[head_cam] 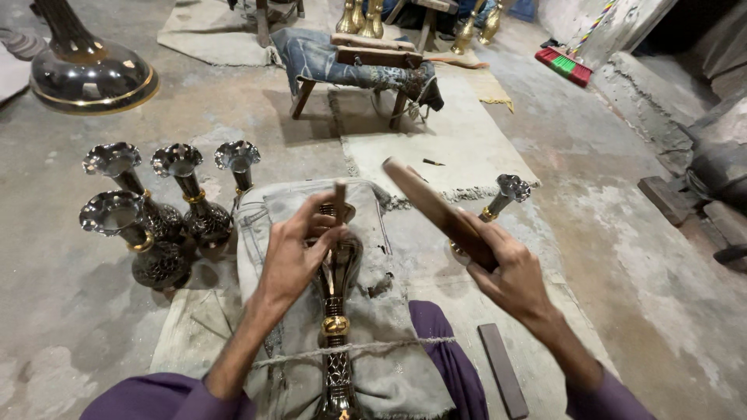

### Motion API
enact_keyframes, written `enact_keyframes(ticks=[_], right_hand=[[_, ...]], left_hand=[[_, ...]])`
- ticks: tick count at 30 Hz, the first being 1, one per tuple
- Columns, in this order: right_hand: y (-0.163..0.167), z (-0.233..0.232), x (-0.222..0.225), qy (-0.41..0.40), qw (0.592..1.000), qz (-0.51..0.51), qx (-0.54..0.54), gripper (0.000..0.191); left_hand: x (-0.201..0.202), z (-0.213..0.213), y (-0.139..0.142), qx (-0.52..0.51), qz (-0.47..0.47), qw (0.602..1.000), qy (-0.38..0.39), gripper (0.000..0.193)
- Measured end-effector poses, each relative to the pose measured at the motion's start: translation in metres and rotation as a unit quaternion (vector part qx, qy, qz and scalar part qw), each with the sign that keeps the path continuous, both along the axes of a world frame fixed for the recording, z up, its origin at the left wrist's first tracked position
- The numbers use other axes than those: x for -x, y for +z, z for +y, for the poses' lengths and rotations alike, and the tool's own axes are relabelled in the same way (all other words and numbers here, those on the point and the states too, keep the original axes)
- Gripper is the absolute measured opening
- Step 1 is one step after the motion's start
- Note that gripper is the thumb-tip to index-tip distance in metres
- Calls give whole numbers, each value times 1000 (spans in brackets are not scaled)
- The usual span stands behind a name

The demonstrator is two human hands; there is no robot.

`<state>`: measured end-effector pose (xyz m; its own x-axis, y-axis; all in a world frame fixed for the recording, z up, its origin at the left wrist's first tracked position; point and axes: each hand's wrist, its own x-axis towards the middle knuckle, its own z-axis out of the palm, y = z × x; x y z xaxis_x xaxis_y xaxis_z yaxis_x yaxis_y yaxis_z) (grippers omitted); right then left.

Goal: The person sits on the floor of a metal craft workshop and decorates a brass vase with a small punch held against the vase surface, striking the punch with a wooden mallet to emboss patterns. The vase rests on a cloth-covered sandbag while the person works around its body, with finished vases nearby.

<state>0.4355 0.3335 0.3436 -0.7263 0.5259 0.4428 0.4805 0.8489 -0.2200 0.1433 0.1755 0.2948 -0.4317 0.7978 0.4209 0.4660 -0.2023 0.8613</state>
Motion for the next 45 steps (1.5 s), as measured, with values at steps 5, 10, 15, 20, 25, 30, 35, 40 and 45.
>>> enact_keyframes(ticks=[5,10,15,20,25,30,35,40,45], right_hand=[[14,15,11,-3,979,-204,-23,70],[50,19,20,-28,988,-137,-65,63],[99,11,34,69,981,-112,-143,66],[119,-5,58,0,968,-189,-163,59],[124,-14,73,62,946,-163,-275,56],[126,-23,81,76,948,-174,-256,62],[127,-32,86,106,961,-130,-222,62],[126,-33,86,109,961,-106,-231,53],[124,-33,82,78,957,-158,-229,52]], left_hand=[[-7,0,-11,-10,-35,997,67,52],[-7,-2,-8,-19,-21,998,58,52],[-10,-2,-11,-27,-15,998,59,49],[-13,-2,-18,-65,-21,995,70,45],[-18,-3,-21,-75,-30,991,110,44],[-24,-3,-25,-95,-57,986,125,45],[-28,-5,-29,-129,-48,982,132,44],[-29,-5,-32,-122,-43,981,143,44],[-28,-5,-32,-143,-20,982,122,43]])
